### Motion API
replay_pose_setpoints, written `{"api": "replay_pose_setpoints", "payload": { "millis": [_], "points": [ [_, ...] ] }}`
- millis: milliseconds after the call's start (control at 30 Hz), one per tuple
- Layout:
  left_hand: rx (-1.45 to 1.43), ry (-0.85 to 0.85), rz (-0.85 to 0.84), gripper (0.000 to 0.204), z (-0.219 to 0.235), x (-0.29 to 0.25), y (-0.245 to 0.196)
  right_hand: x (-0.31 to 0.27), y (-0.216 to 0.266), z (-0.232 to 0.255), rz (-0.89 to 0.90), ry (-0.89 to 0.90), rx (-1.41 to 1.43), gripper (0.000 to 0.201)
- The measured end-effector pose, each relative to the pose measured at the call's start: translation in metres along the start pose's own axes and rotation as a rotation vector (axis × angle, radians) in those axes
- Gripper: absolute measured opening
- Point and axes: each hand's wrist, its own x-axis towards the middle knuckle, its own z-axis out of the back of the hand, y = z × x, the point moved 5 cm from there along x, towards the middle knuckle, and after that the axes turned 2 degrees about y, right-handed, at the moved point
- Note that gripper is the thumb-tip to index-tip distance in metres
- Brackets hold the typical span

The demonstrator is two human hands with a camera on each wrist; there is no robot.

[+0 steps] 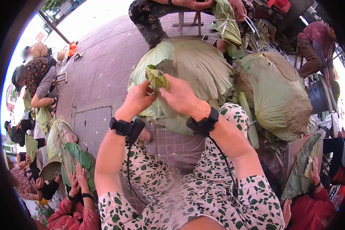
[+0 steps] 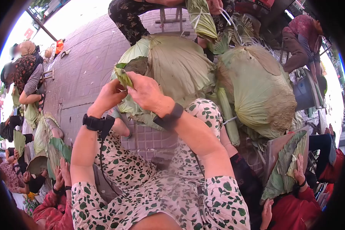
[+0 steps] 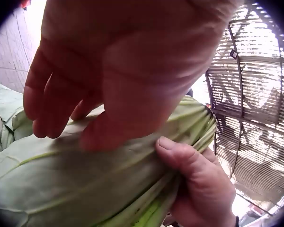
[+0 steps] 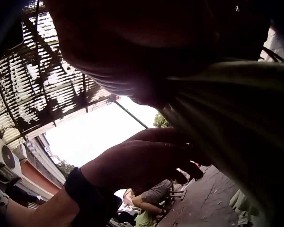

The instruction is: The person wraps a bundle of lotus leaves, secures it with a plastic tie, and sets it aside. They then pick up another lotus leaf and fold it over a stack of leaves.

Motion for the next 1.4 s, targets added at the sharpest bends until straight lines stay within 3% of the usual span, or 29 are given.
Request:
{"api": "replay_pose_setpoints", "payload": {
  "millis": [67, 300, 367, 1400],
  "points": [
    [0.120, -0.056, -0.036, 0.030, 0.001, -0.001, 0.000, 0.000, 0.003, -0.003, 0.000, 0.047, 0.007, 0.029],
    [0.343, -0.057, -0.091, 0.032, -0.001, -0.013, -0.009, -0.009, 0.014, -0.003, 0.035, 0.088, -0.073, 0.035],
    [0.381, -0.006, -0.019, 0.033, 0.000, -0.017, -0.016, -0.010, 0.015, -0.004, 0.047, 0.117, -0.078, 0.036],
    [0.398, 0.039, -0.017, 0.031, -0.006, -0.013, -0.011, -0.013, 0.010, -0.004, 0.045, 0.183, -0.146, 0.033]
  ]
}}
